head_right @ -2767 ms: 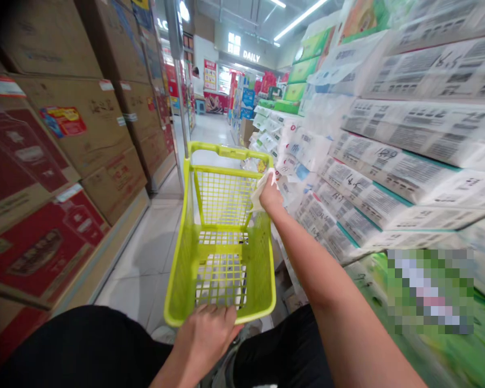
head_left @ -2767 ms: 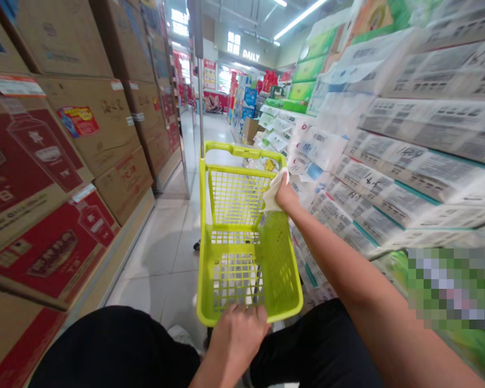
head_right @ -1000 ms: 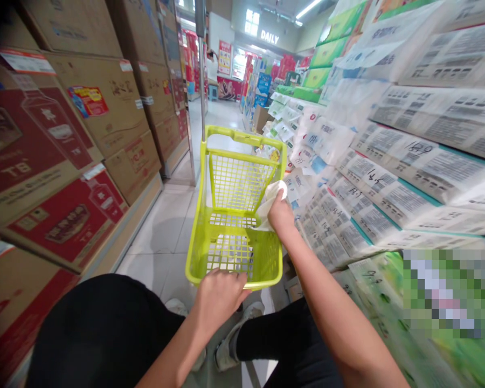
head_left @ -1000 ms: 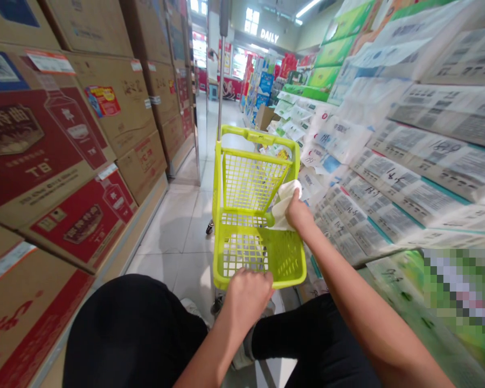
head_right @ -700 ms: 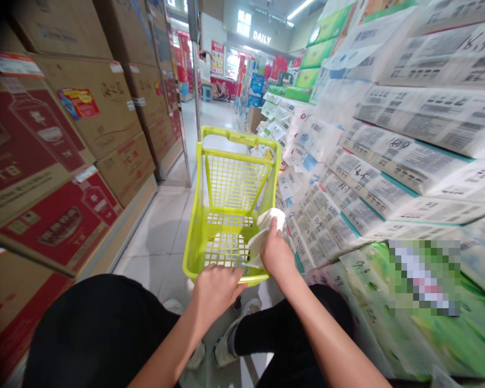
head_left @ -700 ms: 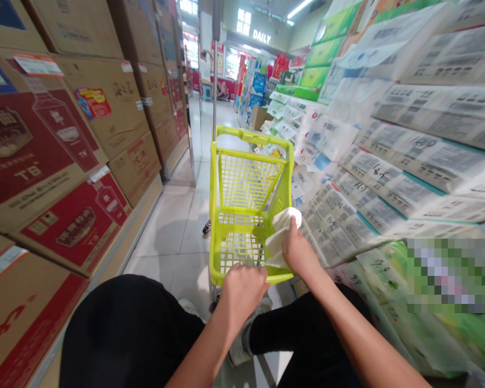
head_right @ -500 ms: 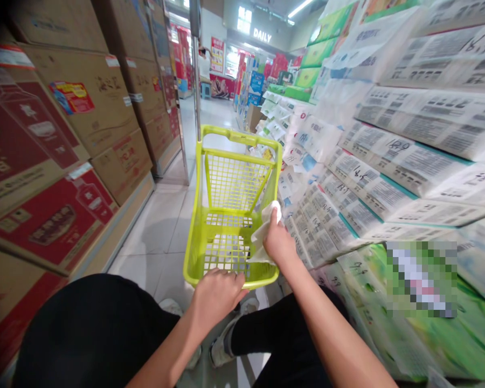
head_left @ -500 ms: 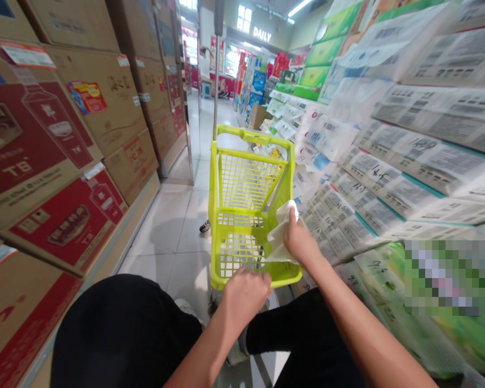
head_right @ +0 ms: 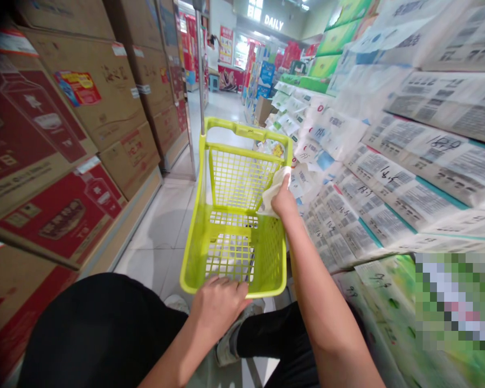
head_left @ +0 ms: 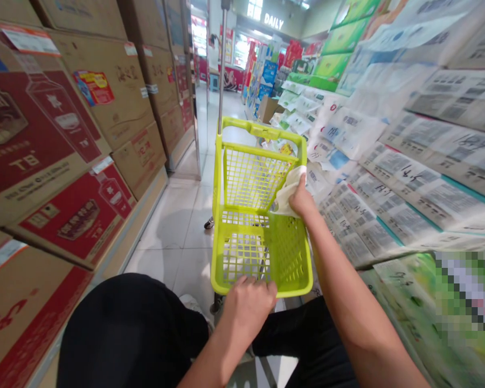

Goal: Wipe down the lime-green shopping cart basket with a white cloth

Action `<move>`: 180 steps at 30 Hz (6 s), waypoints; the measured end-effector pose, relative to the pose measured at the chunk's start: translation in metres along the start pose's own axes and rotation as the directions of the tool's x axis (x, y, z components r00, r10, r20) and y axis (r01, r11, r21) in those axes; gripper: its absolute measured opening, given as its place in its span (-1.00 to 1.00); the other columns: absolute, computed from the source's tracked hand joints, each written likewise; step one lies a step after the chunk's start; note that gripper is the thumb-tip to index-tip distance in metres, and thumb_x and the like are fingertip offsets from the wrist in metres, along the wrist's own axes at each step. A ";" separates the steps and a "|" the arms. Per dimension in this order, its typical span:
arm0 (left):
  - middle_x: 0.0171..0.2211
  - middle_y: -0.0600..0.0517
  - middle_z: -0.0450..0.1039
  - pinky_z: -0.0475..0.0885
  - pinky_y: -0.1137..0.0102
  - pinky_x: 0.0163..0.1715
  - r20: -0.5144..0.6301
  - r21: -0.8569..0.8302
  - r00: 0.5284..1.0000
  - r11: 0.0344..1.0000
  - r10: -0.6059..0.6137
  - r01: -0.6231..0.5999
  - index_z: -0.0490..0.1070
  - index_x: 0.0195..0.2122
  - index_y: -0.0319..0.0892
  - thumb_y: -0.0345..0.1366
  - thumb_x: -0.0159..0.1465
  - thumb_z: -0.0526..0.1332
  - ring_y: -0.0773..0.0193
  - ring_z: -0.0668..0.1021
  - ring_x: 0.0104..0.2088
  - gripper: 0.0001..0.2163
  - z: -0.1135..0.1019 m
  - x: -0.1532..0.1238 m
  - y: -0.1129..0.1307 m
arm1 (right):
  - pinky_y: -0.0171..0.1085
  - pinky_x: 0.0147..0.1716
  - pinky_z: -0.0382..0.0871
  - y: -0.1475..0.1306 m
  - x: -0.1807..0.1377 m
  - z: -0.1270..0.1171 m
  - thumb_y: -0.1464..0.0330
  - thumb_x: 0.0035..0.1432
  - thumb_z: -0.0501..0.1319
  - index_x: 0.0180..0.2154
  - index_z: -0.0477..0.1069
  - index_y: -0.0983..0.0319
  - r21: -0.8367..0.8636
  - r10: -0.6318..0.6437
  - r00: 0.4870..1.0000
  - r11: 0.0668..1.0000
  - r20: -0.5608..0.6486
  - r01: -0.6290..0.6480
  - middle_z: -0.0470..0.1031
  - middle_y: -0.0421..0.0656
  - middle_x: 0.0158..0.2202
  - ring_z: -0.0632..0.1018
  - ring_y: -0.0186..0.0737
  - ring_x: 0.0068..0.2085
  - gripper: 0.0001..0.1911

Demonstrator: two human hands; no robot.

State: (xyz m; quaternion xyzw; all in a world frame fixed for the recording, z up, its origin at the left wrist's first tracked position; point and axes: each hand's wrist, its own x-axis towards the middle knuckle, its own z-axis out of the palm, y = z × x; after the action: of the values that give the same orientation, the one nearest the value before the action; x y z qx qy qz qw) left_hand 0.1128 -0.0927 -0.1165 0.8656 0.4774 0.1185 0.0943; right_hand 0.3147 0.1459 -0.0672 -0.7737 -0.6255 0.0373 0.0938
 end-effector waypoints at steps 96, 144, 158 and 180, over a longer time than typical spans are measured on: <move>-0.39 -0.10 0.59 0.49 0.19 -0.16 0.053 0.067 0.998 0.997 -0.037 0.034 0.49 -0.26 -0.22 -0.26 0.36 0.20 0.04 0.65 -0.29 -0.85 -0.012 0.006 -0.006 | 0.08 0.19 0.33 -0.024 0.005 0.022 0.46 0.13 0.13 0.43 0.08 0.19 0.186 -0.274 0.961 0.943 -0.038 0.276 0.39 0.13 0.22 0.46 0.16 0.19 -0.18; -0.40 -0.10 0.60 0.45 0.20 -0.16 0.017 0.005 1.000 1.000 -0.026 0.026 0.52 -0.32 -0.21 -0.26 0.31 0.27 0.07 0.64 -0.32 -0.87 -0.012 0.016 -0.013 | 0.01 0.10 0.37 -0.001 0.004 0.023 0.31 0.14 0.20 0.21 0.36 0.23 0.153 -0.176 0.977 0.969 -0.118 0.193 0.48 0.11 0.03 0.50 0.13 0.06 -0.42; -0.45 -0.05 0.56 0.46 0.25 -0.27 -0.159 0.068 0.984 0.995 0.085 -0.075 0.48 -0.33 -0.22 -0.36 0.27 0.29 0.08 0.64 -0.36 -0.94 -0.001 0.013 -0.014 | 0.07 0.20 0.30 0.046 -0.165 0.047 0.40 0.18 0.01 0.27 0.29 0.21 0.366 -0.315 0.933 0.859 -0.176 0.359 0.42 0.06 0.13 0.44 0.06 0.17 -0.39; -0.51 0.02 0.50 0.43 0.25 -0.37 -0.273 0.087 0.958 0.994 0.083 -0.062 0.41 -0.38 -0.18 -0.43 0.20 0.28 0.14 0.57 -0.47 -0.94 0.009 0.011 -0.014 | 0.03 0.00 0.42 0.002 0.026 0.020 0.38 0.11 0.17 0.42 0.06 0.25 0.140 -0.177 0.981 0.972 -0.084 0.187 0.50 0.16 0.09 0.56 0.19 0.00 -0.16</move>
State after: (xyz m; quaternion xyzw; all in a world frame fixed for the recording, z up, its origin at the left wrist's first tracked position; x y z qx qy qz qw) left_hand 0.1093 -0.0765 -0.1277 0.8605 0.4581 0.2229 -0.0115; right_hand 0.3187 0.1726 -0.0860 -0.7049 -0.6855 0.0472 0.1757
